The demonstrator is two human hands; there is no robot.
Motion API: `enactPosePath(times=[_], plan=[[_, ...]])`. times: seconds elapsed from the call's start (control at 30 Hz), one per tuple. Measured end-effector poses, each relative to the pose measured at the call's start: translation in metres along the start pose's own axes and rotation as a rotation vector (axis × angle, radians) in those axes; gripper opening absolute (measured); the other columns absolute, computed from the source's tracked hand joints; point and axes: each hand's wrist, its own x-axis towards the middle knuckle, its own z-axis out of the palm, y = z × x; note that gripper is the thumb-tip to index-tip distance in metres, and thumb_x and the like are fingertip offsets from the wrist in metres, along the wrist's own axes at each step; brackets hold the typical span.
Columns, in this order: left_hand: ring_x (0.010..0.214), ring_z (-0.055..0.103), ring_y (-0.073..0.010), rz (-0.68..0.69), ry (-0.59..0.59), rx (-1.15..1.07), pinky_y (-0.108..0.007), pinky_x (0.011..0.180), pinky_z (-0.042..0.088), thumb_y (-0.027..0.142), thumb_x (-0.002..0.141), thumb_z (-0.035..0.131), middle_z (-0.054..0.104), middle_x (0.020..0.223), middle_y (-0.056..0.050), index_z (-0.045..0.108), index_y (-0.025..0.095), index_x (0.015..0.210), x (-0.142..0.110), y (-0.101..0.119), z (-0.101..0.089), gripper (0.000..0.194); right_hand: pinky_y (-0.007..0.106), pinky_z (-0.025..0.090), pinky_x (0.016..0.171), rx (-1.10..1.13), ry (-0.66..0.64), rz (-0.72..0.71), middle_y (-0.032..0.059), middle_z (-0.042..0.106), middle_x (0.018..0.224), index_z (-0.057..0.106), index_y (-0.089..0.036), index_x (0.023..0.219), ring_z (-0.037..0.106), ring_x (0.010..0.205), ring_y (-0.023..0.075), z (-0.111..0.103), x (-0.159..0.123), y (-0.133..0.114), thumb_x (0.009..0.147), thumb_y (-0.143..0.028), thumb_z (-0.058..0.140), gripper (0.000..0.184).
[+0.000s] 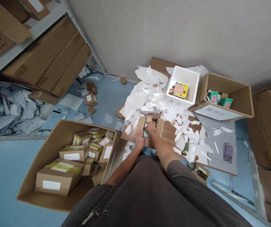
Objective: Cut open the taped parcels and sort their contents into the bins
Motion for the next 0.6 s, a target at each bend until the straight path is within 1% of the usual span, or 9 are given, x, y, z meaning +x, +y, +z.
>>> enactPosePath(times=[0.07,0.1,0.17,0.27,0.33,0.37,0.47,0.53,0.6], plan=[[0.167,0.028,-0.0396,-0.035,0.028,-0.01,-0.069,0.136,0.02,0.03,0.097,0.074,0.052,0.168,-0.012,0.081,0.025,0.11,0.007,-0.001,0.001,0.015,0.053,0.056,0.109,0.024,-0.09,0.128,0.0338,0.056,0.15,0.04,-0.01,0.166,0.066,0.133,0.0419,0.006,0.001,-0.008,0.068,-0.045,0.097,0.119],[0.168,0.027,-0.04,-0.051,0.041,-0.012,-0.068,0.136,0.022,0.03,0.095,0.076,0.05,0.17,-0.012,0.08,0.025,0.115,0.01,-0.002,0.002,0.021,0.054,0.057,0.107,0.053,-0.133,0.178,0.034,0.059,0.148,0.034,-0.011,0.17,0.068,0.13,0.042,0.007,0.001,-0.01,0.068,-0.042,0.097,0.124],[0.169,0.023,-0.04,-0.073,0.054,-0.021,-0.066,0.136,0.024,0.031,0.091,0.081,0.046,0.174,-0.012,0.074,0.026,0.132,0.014,-0.006,0.003,0.041,0.056,0.059,0.102,0.14,-0.149,0.218,0.0346,0.065,0.14,0.026,-0.009,0.173,0.072,0.125,0.043,0.009,0.002,-0.013,0.066,-0.037,0.098,0.132],[0.171,0.018,-0.0378,-0.112,0.07,-0.066,-0.061,0.137,0.022,0.036,0.088,0.085,0.032,0.181,-0.015,0.051,0.023,0.162,0.017,-0.013,0.004,0.083,0.054,0.06,0.101,0.207,-0.099,0.203,0.034,0.069,0.135,0.018,-0.007,0.176,0.074,0.123,0.0425,0.005,-0.004,-0.014,0.065,-0.039,0.099,0.142],[0.171,0.017,-0.0376,-0.178,0.102,-0.112,-0.06,0.136,0.022,0.043,0.087,0.086,0.024,0.184,-0.017,0.031,0.024,0.174,0.018,-0.017,0.005,0.105,0.052,0.059,0.103,0.174,-0.098,0.167,0.0322,0.07,0.137,0.012,-0.009,0.177,0.074,0.124,0.0411,0.001,-0.013,-0.015,0.067,-0.042,0.098,0.144],[0.171,0.017,-0.038,-0.211,0.115,-0.134,-0.059,0.136,0.023,0.046,0.086,0.086,0.022,0.184,-0.017,0.024,0.025,0.176,0.019,-0.019,0.005,0.112,0.05,0.058,0.104,0.153,-0.094,0.148,0.0313,0.069,0.139,0.008,-0.011,0.178,0.074,0.124,0.0408,-0.001,-0.018,-0.016,0.07,-0.043,0.098,0.144],[0.167,0.029,-0.0395,-0.243,0.101,-0.179,-0.056,0.134,0.028,0.05,0.082,0.089,0.025,0.183,-0.017,0.018,0.026,0.178,0.024,-0.024,0.004,0.121,0.05,0.057,0.105,0.147,-0.033,0.116,0.0302,0.069,0.14,-0.003,-0.012,0.178,0.074,0.123,0.042,-0.013,-0.036,-0.018,0.074,-0.047,0.094,0.146],[0.16,0.042,-0.0403,-0.245,0.086,-0.183,-0.054,0.131,0.034,0.047,0.082,0.089,0.027,0.182,-0.018,0.019,0.025,0.178,0.027,-0.025,0.003,0.121,0.05,0.057,0.104,0.163,0.003,0.099,0.0291,0.069,0.139,-0.009,-0.011,0.178,0.074,0.121,0.0429,-0.023,-0.046,-0.018,0.077,-0.044,0.091,0.146],[0.154,0.05,-0.0414,-0.259,0.094,-0.167,-0.055,0.128,0.038,0.046,0.082,0.089,0.029,0.182,-0.019,0.021,0.024,0.178,0.029,-0.025,0.001,0.119,0.049,0.056,0.103,0.187,0.036,0.066,0.0275,0.07,0.139,-0.011,-0.012,0.177,0.074,0.121,0.0435,-0.037,-0.056,-0.014,0.079,-0.04,0.089,0.143]])
